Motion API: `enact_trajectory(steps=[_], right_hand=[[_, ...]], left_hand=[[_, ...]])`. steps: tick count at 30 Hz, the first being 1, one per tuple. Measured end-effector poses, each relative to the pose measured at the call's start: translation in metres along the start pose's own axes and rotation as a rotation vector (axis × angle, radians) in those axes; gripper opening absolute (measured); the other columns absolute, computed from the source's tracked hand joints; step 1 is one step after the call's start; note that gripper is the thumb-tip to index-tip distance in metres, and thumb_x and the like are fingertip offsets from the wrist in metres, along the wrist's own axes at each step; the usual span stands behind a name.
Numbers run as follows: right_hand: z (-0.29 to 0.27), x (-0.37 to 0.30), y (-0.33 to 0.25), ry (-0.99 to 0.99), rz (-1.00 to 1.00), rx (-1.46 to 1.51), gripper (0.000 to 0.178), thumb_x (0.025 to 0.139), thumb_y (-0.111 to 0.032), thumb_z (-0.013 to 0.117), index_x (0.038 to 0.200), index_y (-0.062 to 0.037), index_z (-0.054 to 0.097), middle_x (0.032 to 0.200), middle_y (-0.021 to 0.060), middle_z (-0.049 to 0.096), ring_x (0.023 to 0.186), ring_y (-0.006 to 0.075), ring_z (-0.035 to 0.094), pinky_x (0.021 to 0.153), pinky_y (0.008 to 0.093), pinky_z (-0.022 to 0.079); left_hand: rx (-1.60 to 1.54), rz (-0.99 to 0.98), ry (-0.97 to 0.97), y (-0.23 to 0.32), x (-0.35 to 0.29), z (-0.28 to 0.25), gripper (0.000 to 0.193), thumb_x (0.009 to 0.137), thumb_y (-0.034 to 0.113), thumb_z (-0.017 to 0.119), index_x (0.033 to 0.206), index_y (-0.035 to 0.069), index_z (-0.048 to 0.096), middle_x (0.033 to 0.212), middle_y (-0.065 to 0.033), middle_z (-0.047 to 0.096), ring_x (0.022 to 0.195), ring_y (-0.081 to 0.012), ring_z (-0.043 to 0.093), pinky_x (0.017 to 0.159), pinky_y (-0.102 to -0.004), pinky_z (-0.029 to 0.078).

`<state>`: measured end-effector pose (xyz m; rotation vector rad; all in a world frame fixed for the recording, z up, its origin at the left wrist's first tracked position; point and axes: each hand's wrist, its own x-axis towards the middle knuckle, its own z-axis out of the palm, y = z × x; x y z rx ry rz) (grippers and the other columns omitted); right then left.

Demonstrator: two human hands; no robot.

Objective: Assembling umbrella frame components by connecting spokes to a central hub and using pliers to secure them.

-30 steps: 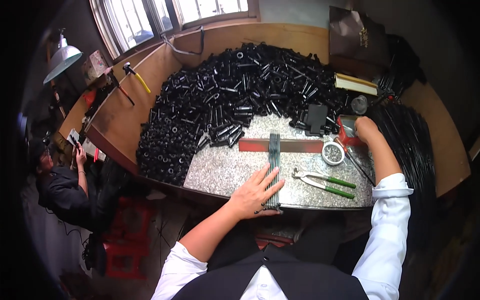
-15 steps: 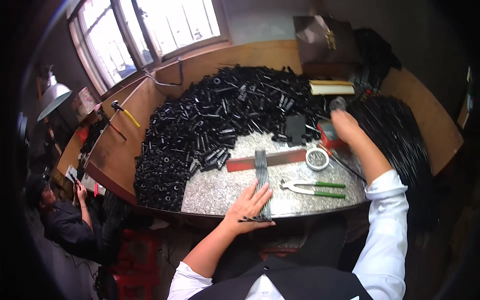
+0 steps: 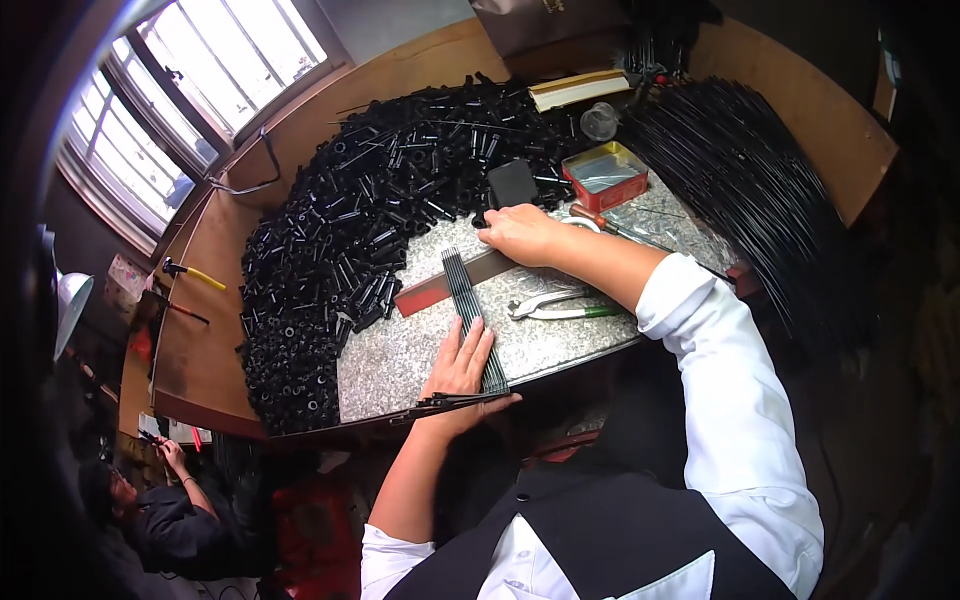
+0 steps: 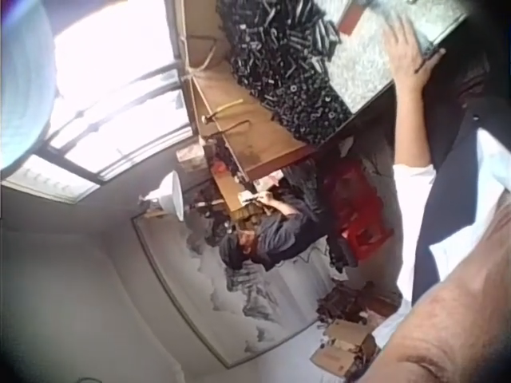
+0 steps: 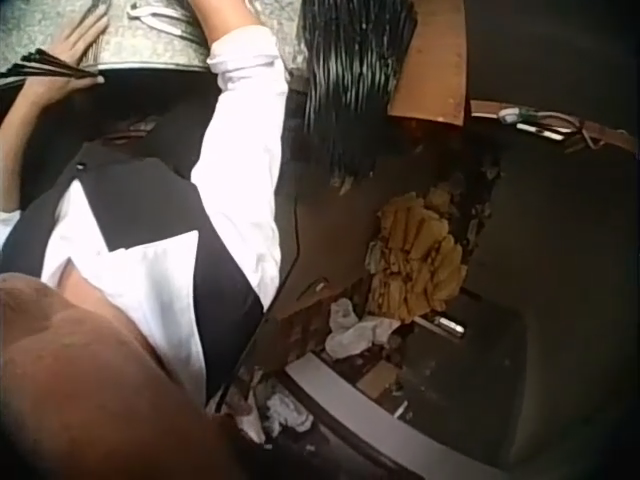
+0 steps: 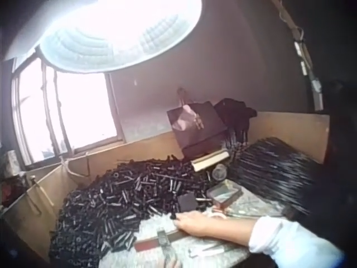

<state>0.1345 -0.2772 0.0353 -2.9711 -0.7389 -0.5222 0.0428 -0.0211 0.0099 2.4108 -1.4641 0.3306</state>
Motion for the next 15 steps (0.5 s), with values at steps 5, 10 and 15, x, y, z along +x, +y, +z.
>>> enact_trajectory(steps=[5,10,15], right_hand=[[-0.0013,-0.0002,-0.0020,-0.076,0.049,-0.071,0.019,0.083,-0.010,0.050,0.097,-0.0086,0.063,0.090,0.0119,0.057,0.090,0.0287,0.061,0.073,0.0399,0.050],[0.0012,0.0045,-0.0011,-0.066,0.047,-0.051,0.020,0.083,-0.011,0.051,0.098,-0.0084,0.063,0.091,0.0117,0.057,0.089,0.0285,0.061,0.073,0.0397,0.050],[0.0011,0.0054,-0.0007,-0.059,0.042,-0.048,0.022,0.083,-0.011,0.050,0.100,-0.0090,0.063,0.090,0.0111,0.056,0.089,0.0282,0.061,0.073,0.0397,0.050]], left_hand=[[-0.005,-0.004,-0.018,0.0014,-0.0010,-0.0013,0.093,0.061,0.050,0.078,0.130,-0.002,0.043,0.138,-0.0219,0.039,0.131,-0.0455,0.030,0.106,-0.0515,0.031],[-0.006,-0.005,-0.022,-0.0011,0.0011,-0.0030,0.093,0.061,0.050,0.078,0.130,-0.003,0.043,0.138,-0.0223,0.039,0.131,-0.0458,0.029,0.106,-0.0516,0.031],[-0.003,-0.019,-0.038,-0.0008,0.0014,-0.0023,0.094,0.062,0.050,0.077,0.130,-0.004,0.042,0.138,-0.0224,0.039,0.132,-0.0456,0.028,0.107,-0.0506,0.030]])
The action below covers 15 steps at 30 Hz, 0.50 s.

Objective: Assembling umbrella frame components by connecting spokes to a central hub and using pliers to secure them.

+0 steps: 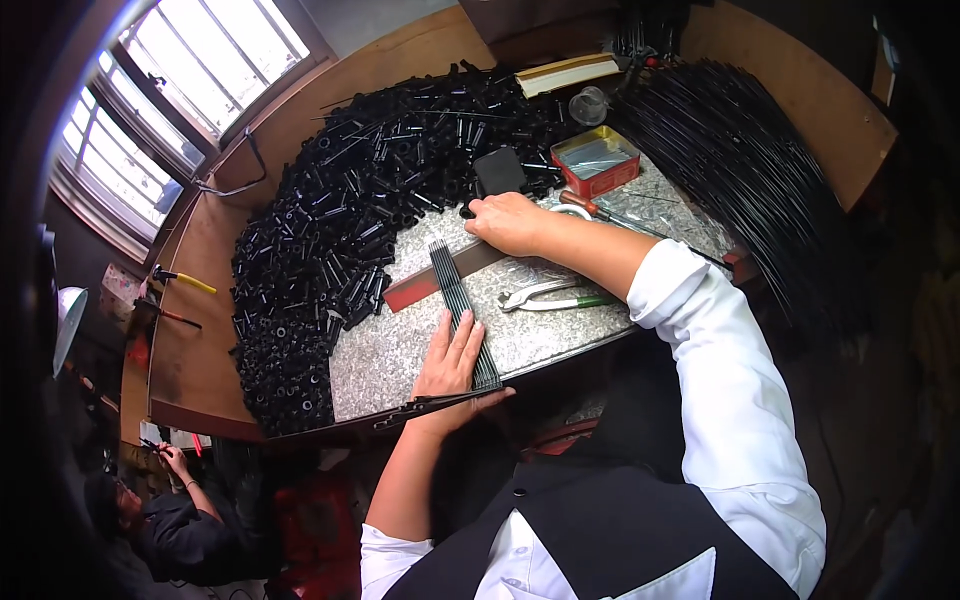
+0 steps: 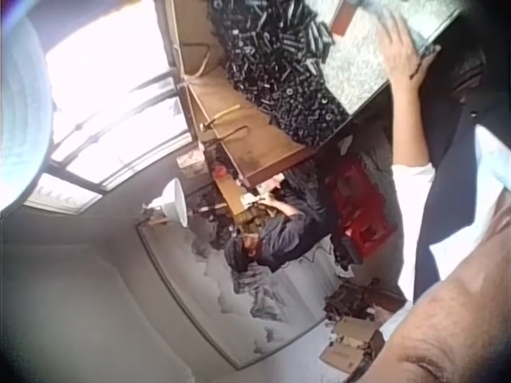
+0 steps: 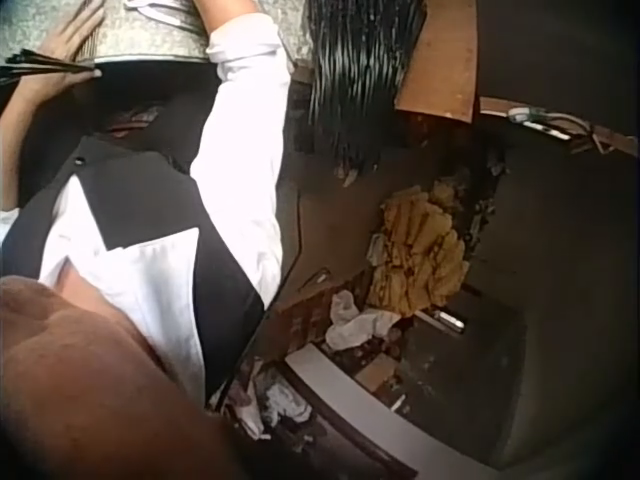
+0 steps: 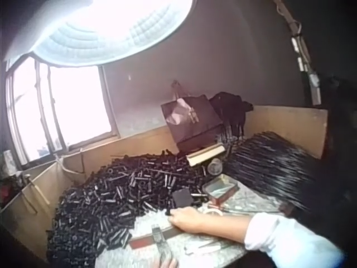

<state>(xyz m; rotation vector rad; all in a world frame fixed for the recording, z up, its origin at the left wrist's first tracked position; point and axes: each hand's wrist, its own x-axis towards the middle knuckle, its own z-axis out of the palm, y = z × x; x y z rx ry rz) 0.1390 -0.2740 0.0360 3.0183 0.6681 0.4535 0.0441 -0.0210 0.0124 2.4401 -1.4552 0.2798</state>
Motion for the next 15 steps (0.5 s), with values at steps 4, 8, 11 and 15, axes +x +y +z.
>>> enact_trajectory(steps=[4,8,11,15], right_hand=[[-0.0002,0.0015,0.0003,-0.011,-0.027,0.007,0.023,0.083,-0.011,0.050,0.102,-0.0093,0.064,0.090,0.0107,0.056,0.089,0.0278,0.060,0.073,0.0396,0.050],[0.0026,0.0029,0.0019,0.053,-0.058,0.053,0.018,0.084,-0.014,0.049,0.087,-0.0077,0.065,0.089,0.0132,0.058,0.085,0.0297,0.062,0.072,0.0415,0.050],[0.0020,0.0058,0.0018,0.034,-0.068,0.045,0.020,0.085,-0.016,0.048,0.089,-0.0085,0.066,0.091,0.0133,0.058,0.087,0.0299,0.062,0.073,0.0420,0.050],[0.0024,0.0075,0.0022,0.042,-0.076,0.067,0.021,0.087,-0.016,0.047,0.092,-0.0090,0.066,0.093,0.0135,0.057,0.088,0.0297,0.061,0.074,0.0421,0.050]], left_hand=[[0.010,0.000,-0.008,-0.0002,-0.0009,0.0017,0.094,0.062,0.051,0.077,0.130,-0.003,0.042,0.138,-0.0221,0.039,0.132,-0.0453,0.027,0.107,-0.0496,0.029],[0.030,0.007,-0.008,0.0005,-0.0005,0.0015,0.091,0.067,0.055,0.071,0.131,-0.003,0.043,0.139,-0.0207,0.038,0.133,-0.0436,0.027,0.106,-0.0509,0.030],[0.036,0.010,-0.006,0.0002,0.0005,0.0006,0.095,0.062,0.052,0.076,0.130,-0.004,0.042,0.139,-0.0219,0.039,0.133,-0.0441,0.027,0.108,-0.0484,0.029],[0.044,0.012,-0.003,-0.0004,0.0005,0.0025,0.095,0.061,0.052,0.077,0.130,-0.003,0.043,0.138,-0.0219,0.039,0.133,-0.0437,0.028,0.107,-0.0483,0.029]])
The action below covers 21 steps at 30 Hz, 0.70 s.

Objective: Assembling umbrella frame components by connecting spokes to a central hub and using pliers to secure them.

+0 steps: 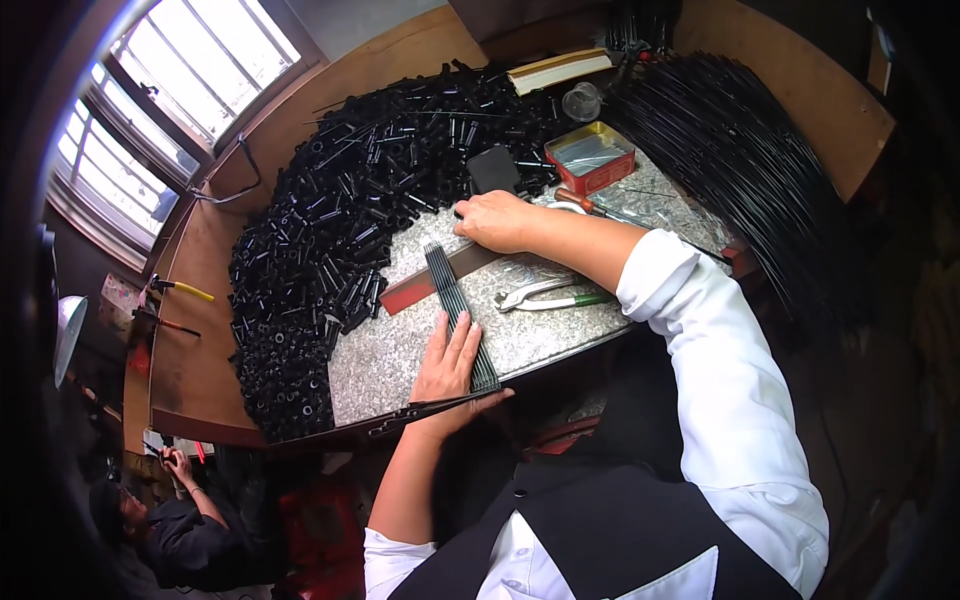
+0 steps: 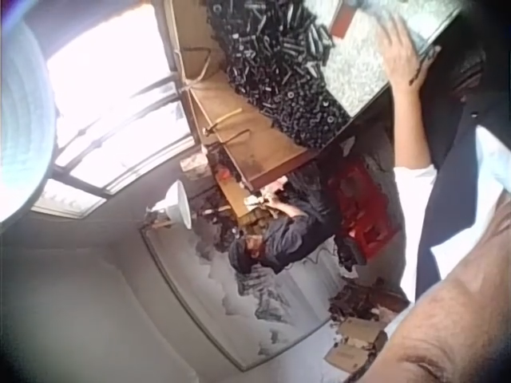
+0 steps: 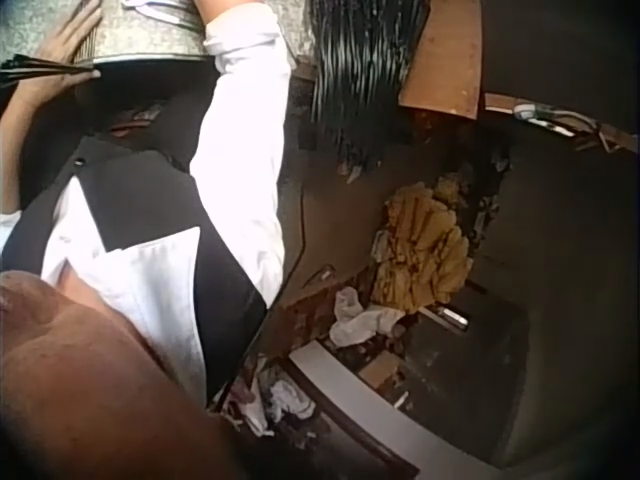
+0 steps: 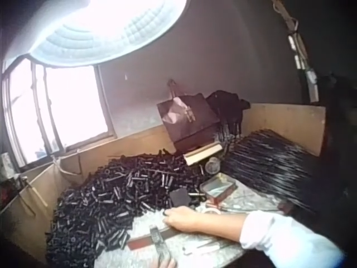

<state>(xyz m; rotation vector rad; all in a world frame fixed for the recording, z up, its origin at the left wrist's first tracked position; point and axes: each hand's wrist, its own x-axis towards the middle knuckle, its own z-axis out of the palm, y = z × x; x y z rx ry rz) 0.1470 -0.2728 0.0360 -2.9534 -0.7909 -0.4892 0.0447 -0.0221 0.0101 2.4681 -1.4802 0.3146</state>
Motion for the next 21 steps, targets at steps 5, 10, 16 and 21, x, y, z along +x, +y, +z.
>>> enact_trajectory(steps=[5,10,16,21], right_hand=[[0.003,0.004,0.001,-0.018,-0.019,0.018,0.023,0.088,-0.018,0.047,0.096,-0.0092,0.067,0.093,0.0138,0.057,0.090,0.0295,0.061,0.074,0.0421,0.050],[0.002,0.008,-0.001,0.003,-0.054,0.007,0.023,0.088,-0.018,0.047,0.097,-0.0091,0.066,0.092,0.0136,0.057,0.089,0.0291,0.061,0.073,0.0421,0.050],[0.005,0.012,-0.003,-0.003,-0.072,0.046,0.023,0.086,-0.016,0.049,0.102,-0.0092,0.065,0.093,0.0130,0.055,0.092,0.0288,0.059,0.076,0.0412,0.050],[0.013,0.016,-0.007,0.152,-0.045,0.228,0.023,0.084,-0.011,0.050,0.103,-0.0083,0.062,0.094,0.0126,0.053,0.095,0.0292,0.057,0.081,0.0384,0.048]], left_hand=[[-0.011,-0.006,0.000,0.000,0.000,0.000,0.095,0.061,0.052,0.077,0.130,-0.003,0.043,0.138,-0.0217,0.039,0.133,-0.0431,0.028,0.107,-0.0482,0.029],[-0.018,-0.012,-0.006,0.000,0.000,-0.002,0.095,0.061,0.052,0.077,0.131,-0.003,0.042,0.138,-0.0214,0.039,0.133,-0.0426,0.028,0.107,-0.0483,0.029],[-0.012,-0.023,-0.018,0.001,0.000,0.000,0.094,0.063,0.052,0.076,0.131,-0.002,0.042,0.139,-0.0202,0.039,0.134,-0.0419,0.027,0.108,-0.0486,0.028],[0.009,-0.014,-0.015,-0.003,-0.001,-0.001,0.093,0.064,0.055,0.073,0.131,-0.001,0.043,0.139,-0.0199,0.039,0.134,-0.0413,0.027,0.108,-0.0488,0.028]])
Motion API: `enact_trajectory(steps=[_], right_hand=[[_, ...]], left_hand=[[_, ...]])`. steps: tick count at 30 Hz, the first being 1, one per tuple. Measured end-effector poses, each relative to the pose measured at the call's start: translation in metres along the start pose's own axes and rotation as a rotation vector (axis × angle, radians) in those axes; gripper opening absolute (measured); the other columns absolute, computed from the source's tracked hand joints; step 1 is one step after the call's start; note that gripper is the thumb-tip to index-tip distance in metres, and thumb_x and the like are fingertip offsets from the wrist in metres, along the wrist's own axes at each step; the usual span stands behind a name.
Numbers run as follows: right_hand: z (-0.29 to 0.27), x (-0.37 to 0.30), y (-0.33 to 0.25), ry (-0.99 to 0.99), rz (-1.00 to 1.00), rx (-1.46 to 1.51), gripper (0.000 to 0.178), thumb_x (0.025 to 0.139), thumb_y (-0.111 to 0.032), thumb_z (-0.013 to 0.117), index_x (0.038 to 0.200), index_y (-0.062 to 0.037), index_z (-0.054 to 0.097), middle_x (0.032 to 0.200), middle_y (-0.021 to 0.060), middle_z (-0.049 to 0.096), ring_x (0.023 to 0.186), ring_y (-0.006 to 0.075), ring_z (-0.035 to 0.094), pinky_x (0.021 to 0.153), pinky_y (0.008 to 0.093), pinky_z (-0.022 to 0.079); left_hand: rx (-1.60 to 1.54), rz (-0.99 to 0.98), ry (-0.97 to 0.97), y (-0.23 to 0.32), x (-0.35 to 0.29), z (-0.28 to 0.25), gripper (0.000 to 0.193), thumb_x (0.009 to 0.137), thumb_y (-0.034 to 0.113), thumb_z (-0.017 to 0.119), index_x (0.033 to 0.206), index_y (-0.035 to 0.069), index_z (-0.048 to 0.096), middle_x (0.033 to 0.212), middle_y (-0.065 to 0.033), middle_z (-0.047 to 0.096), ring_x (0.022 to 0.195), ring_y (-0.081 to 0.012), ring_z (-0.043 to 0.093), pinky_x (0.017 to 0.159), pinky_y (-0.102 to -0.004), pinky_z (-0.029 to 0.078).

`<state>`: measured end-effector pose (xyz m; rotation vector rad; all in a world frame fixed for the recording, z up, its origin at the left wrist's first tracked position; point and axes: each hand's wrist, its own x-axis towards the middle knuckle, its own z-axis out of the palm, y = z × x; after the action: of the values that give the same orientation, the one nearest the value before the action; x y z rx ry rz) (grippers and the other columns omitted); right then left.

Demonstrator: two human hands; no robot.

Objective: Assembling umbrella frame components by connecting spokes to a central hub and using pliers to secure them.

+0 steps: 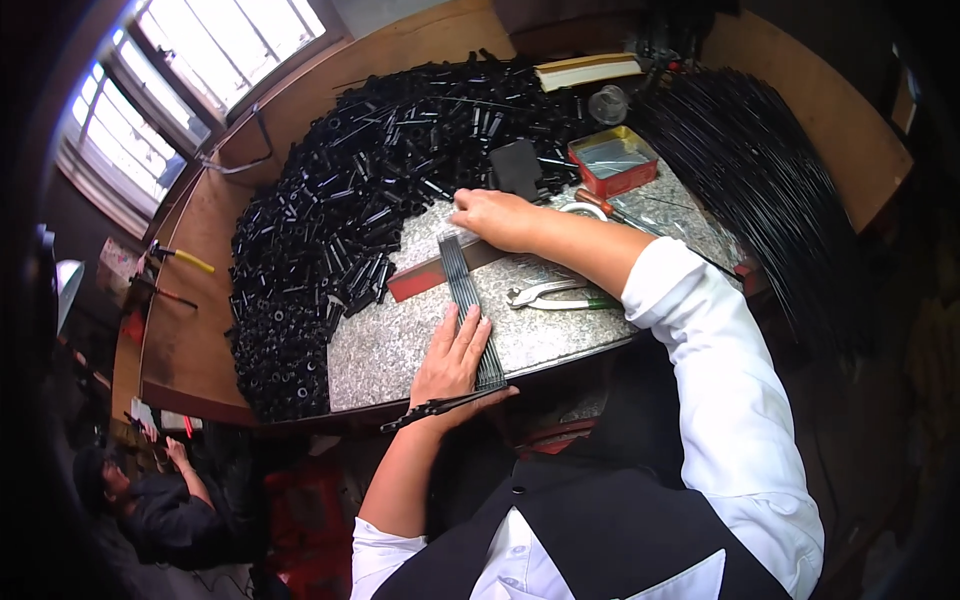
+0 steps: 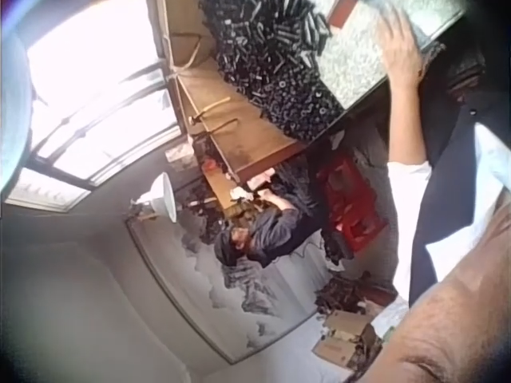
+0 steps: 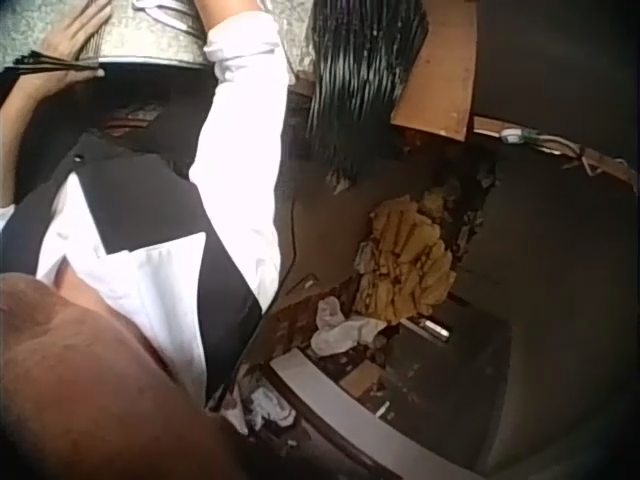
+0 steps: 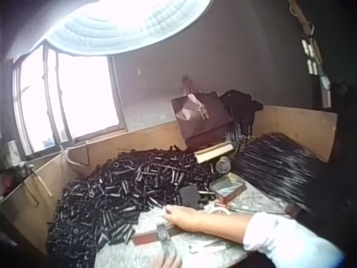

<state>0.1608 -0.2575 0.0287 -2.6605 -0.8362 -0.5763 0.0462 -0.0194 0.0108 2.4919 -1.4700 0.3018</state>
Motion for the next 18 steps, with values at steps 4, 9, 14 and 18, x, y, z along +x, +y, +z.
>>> enact_trajectory(steps=[4,9,14,18], right_hand=[[-0.035,-0.013,0.011,0.102,0.001,-0.128,0.023,0.080,-0.009,0.053,0.101,-0.0098,0.063,0.101,0.0110,0.057,0.095,0.0293,0.059,0.076,0.0377,0.050],[-0.096,-0.030,0.052,0.014,0.388,-0.391,0.022,0.076,-0.001,0.054,0.095,-0.0062,0.064,0.100,0.0121,0.058,0.092,0.0302,0.060,0.075,0.0376,0.050],[-0.105,-0.119,0.177,-0.249,0.498,-0.479,0.012,0.059,0.003,0.062,0.070,0.0024,0.063,0.079,0.0256,0.061,0.080,0.0410,0.062,0.068,0.0469,0.049],[-0.092,-0.130,0.199,-0.241,0.492,-0.338,0.014,0.054,0.003,0.064,0.067,0.0034,0.061,0.077,0.0239,0.061,0.074,0.0402,0.060,0.065,0.0441,0.048]], left_hand=[[0.041,0.022,-0.011,-0.009,-0.002,0.005,0.067,0.073,0.019,0.059,0.135,0.001,0.040,0.142,-0.0173,0.037,0.133,-0.0409,0.029,0.108,-0.0469,0.028],[0.076,0.005,-0.048,-0.016,-0.015,0.002,0.100,0.061,0.046,0.078,0.139,0.001,0.033,0.144,-0.0175,0.032,0.136,-0.0397,0.023,0.110,-0.0476,0.024],[-0.069,0.042,-0.004,-0.009,-0.013,0.005,0.098,0.068,0.056,0.069,0.138,-0.002,0.034,0.145,-0.0190,0.030,0.136,-0.0401,0.021,0.110,-0.0492,0.023],[-0.078,0.006,0.042,-0.007,-0.019,0.006,0.095,0.068,0.054,0.069,0.138,0.000,0.035,0.146,-0.0155,0.030,0.137,-0.0377,0.022,0.110,-0.0485,0.023]])
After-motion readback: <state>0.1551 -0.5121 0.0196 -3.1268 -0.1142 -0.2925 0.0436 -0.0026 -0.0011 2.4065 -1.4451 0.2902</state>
